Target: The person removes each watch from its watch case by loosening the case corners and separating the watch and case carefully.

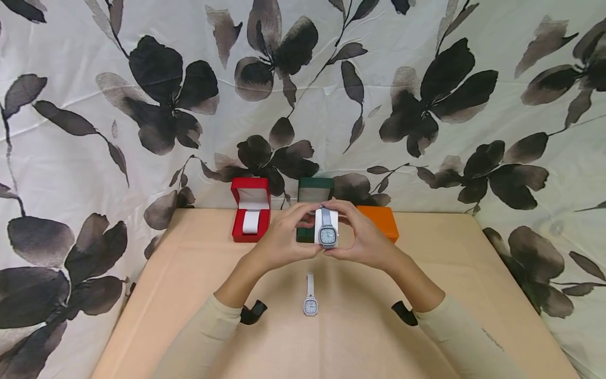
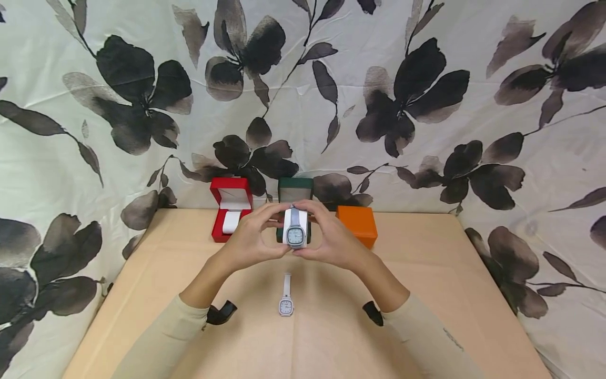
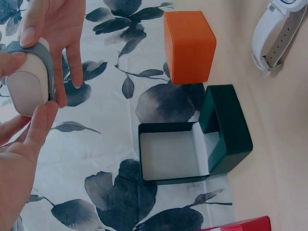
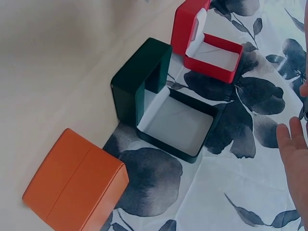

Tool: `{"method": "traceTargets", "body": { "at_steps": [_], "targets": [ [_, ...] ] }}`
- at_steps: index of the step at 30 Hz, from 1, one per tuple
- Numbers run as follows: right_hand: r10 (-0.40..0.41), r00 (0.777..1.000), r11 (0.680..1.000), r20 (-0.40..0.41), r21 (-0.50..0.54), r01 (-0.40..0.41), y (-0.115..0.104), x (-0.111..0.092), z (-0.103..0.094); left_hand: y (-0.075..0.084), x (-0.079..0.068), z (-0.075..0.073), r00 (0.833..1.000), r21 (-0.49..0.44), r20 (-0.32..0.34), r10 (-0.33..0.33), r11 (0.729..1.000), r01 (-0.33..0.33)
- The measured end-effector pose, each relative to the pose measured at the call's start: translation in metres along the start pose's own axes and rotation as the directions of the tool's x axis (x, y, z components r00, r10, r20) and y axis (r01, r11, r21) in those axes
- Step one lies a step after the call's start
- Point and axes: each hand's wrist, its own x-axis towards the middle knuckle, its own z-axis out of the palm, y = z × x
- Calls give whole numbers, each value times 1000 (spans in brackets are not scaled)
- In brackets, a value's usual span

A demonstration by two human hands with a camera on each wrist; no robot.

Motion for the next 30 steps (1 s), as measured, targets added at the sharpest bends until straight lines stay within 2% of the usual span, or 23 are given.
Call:
{"method": "traceTargets", "body": {
  "at_steps": [13,30],
  "targets": [
    [-13,999,998,47,-54,15,-3,-3,2,3,-6,4,1000,38,-4,23,999,-23],
    [7,997,998,81,-61,-2,-2,-5,4,6,-12,7,999,14,3,-36,999,36]
  ]
}}
